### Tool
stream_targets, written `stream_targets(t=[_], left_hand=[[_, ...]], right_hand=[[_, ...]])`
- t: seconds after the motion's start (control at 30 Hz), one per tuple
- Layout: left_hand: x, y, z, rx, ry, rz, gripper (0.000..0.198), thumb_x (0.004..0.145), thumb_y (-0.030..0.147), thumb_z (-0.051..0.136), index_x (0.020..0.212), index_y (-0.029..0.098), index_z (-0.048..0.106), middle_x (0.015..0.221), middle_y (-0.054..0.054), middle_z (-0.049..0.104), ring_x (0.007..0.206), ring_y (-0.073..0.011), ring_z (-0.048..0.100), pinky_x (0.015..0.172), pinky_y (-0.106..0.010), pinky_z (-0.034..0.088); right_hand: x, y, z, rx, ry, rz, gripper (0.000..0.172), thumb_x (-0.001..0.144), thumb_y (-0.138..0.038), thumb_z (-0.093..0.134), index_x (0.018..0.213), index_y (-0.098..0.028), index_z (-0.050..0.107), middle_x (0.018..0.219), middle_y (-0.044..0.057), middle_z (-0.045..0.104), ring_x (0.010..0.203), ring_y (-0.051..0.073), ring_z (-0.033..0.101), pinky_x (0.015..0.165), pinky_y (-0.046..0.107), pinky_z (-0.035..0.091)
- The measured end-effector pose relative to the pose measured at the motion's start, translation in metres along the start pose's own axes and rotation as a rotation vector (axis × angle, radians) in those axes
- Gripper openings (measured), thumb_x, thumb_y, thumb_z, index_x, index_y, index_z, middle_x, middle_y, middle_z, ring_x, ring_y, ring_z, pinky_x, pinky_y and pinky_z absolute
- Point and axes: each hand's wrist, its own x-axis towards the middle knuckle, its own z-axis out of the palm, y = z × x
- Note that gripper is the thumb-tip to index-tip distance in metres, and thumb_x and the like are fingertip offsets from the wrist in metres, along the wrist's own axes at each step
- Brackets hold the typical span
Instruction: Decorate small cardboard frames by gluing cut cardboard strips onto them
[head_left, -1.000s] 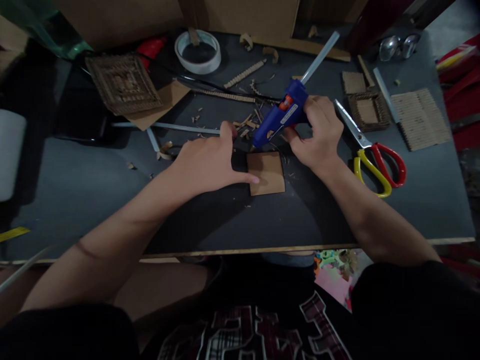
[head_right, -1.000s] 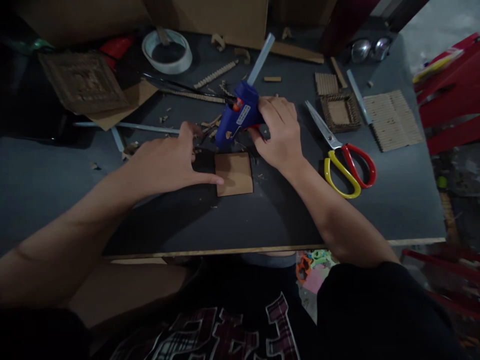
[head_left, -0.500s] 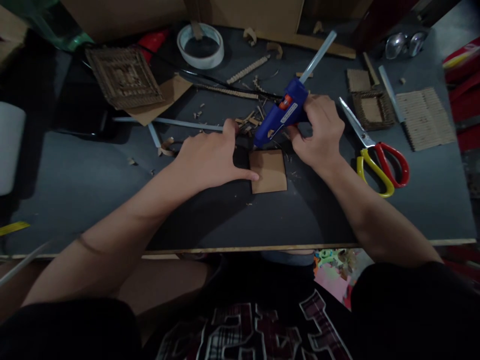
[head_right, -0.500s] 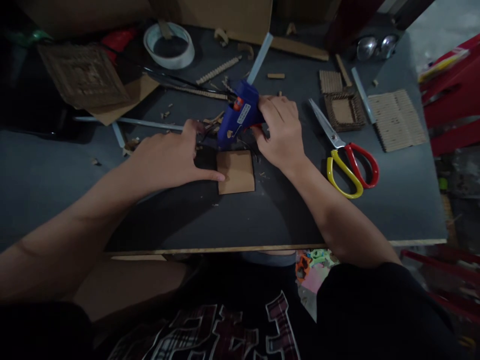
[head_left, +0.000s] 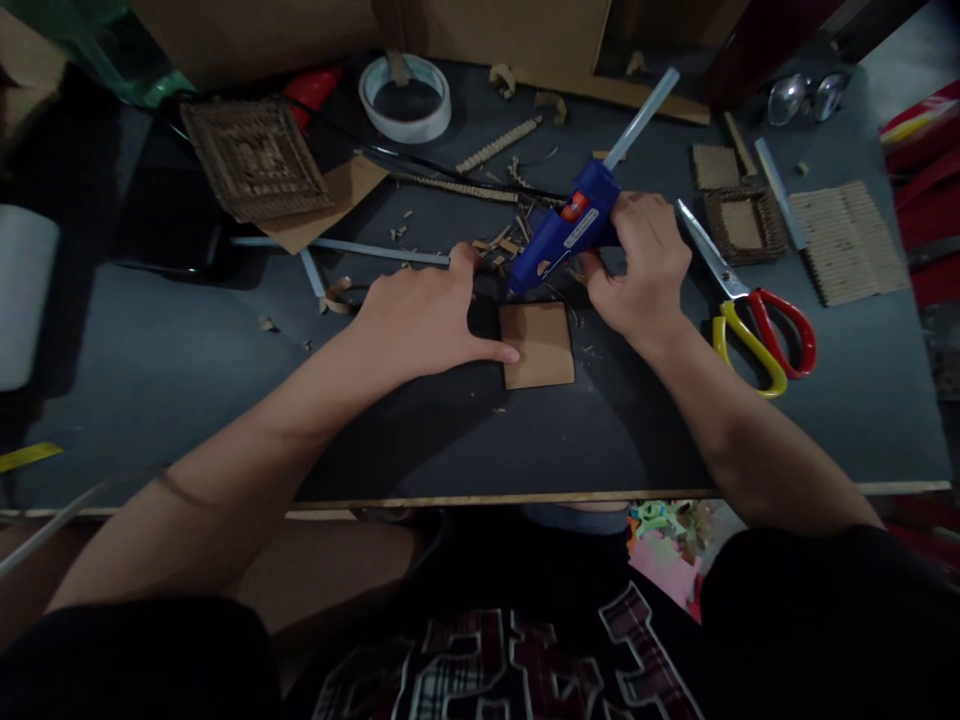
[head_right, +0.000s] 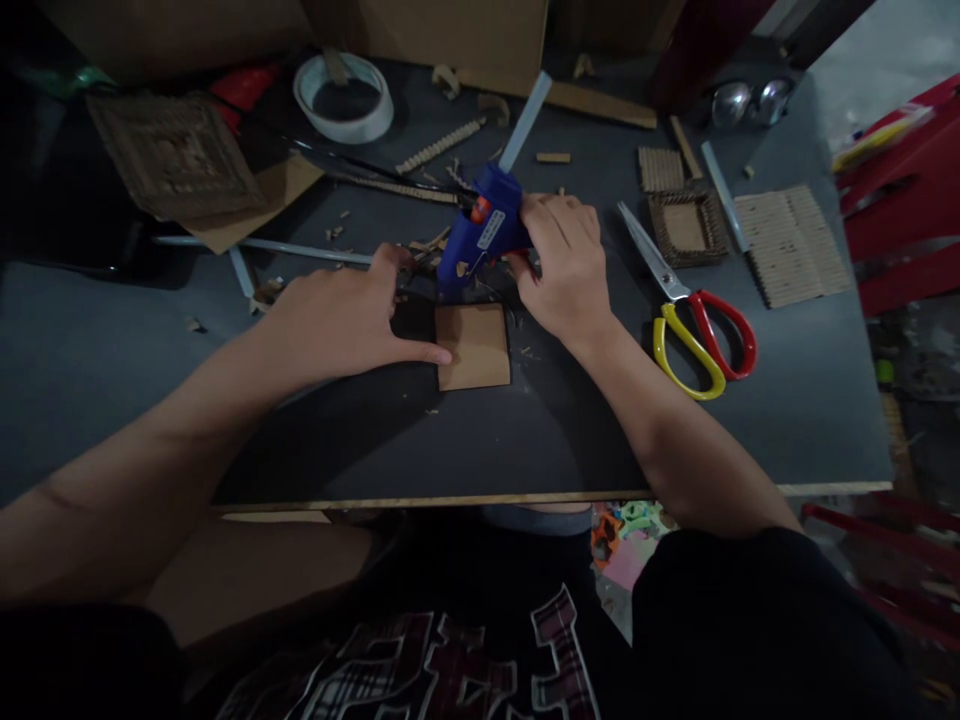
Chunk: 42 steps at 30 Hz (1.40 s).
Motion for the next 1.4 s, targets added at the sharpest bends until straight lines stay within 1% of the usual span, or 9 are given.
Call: stream_targets(t=[0.13,0.27,0.43,0.53,0.73,0.9,1.07,1.2,1.4], left_hand=[[-0.001,-0.003,0.003,-0.006,0.025,0.032,0.105,0.061,0.089,0.065,0.131,0.013,0.048,0.087,-0.012,0.07,0.097,-0.0412,0.071,0.089,-0.047,0.052],[0.0,0.0,-0.001,-0.001,0.015,0.02,0.108,0.06,0.089,0.064,0.134,0.012,0.046,0.091,-0.014,0.071,0.1,-0.0433,0.07,0.09,-0.047,0.051],[0.004,0.019,-0.024,0.091,-0.306,-0.179,0.117,0.065,0.088,0.06,0.147,0.01,0.031,0.106,-0.02,0.069,0.112,-0.0494,0.065,0.096,-0.053,0.048],[0.005,0.027,-0.033,0.12,-0.388,-0.225,0.117,0.068,0.085,0.06,0.151,0.012,0.024,0.111,-0.021,0.068,0.112,-0.0489,0.064,0.097,-0.052,0.048],[0.005,0.026,-0.032,0.078,-0.396,-0.22,0.116,0.069,0.083,0.061,0.154,0.016,0.021,0.116,-0.019,0.068,0.117,-0.0465,0.063,0.101,-0.05,0.044],[0.005,0.026,-0.032,0.12,-0.373,-0.209,0.113,0.068,0.084,0.061,0.151,0.014,0.028,0.108,-0.019,0.07,0.111,-0.0468,0.065,0.094,-0.049,0.049],[0.005,0.025,-0.029,0.13,-0.348,-0.198,0.114,0.067,0.086,0.061,0.15,0.015,0.03,0.108,-0.018,0.07,0.109,-0.047,0.066,0.092,-0.049,0.05],[0.005,0.024,-0.029,0.129,-0.342,-0.196,0.116,0.066,0.087,0.061,0.151,0.015,0.029,0.108,-0.018,0.07,0.11,-0.0463,0.066,0.094,-0.049,0.05],[0.006,0.025,-0.03,0.138,-0.358,-0.196,0.117,0.065,0.087,0.061,0.151,0.013,0.029,0.106,-0.018,0.07,0.107,-0.0464,0.066,0.091,-0.049,0.051]], right_hand=[[-0.001,0.001,0.0,-0.034,0.014,-0.021,0.034,0.091,-0.04,0.055,0.124,-0.034,0.056,0.125,0.008,0.064,0.121,0.034,0.057,0.109,0.06,0.043],[-0.001,0.003,0.0,-0.018,-0.013,-0.014,0.035,0.093,-0.042,0.052,0.127,-0.033,0.056,0.127,0.009,0.063,0.123,0.034,0.056,0.111,0.061,0.042],[0.001,0.0,0.0,-0.089,0.026,-0.087,0.034,0.096,-0.042,0.046,0.126,-0.029,0.057,0.121,0.01,0.067,0.118,0.033,0.061,0.106,0.057,0.045],[0.001,-0.001,-0.001,-0.174,0.096,-0.184,0.035,0.096,-0.04,0.045,0.125,-0.026,0.059,0.112,0.01,0.071,0.111,0.031,0.064,0.1,0.053,0.049],[0.003,0.017,-0.023,-0.208,0.11,-0.204,0.046,0.096,-0.053,0.04,0.131,-0.029,0.058,0.123,0.011,0.068,0.123,0.034,0.06,0.111,0.058,0.039],[0.009,0.036,-0.042,-0.182,0.167,-0.244,0.05,0.094,-0.056,0.039,0.135,-0.03,0.054,0.129,0.011,0.066,0.126,0.033,0.059,0.115,0.058,0.037],[0.01,0.037,-0.037,-0.178,0.073,-0.078,0.049,0.091,-0.056,0.044,0.134,-0.036,0.054,0.135,0.008,0.063,0.133,0.035,0.053,0.112,0.061,0.04],[0.008,0.033,-0.031,-0.124,0.076,-0.046,0.05,0.091,-0.054,0.045,0.137,-0.035,0.051,0.137,0.009,0.06,0.137,0.037,0.05,0.114,0.062,0.037],[0.01,0.03,-0.024,-0.168,0.11,-0.082,0.047,0.089,-0.05,0.044,0.133,-0.035,0.053,0.131,0.007,0.064,0.129,0.033,0.054,0.114,0.057,0.038]])
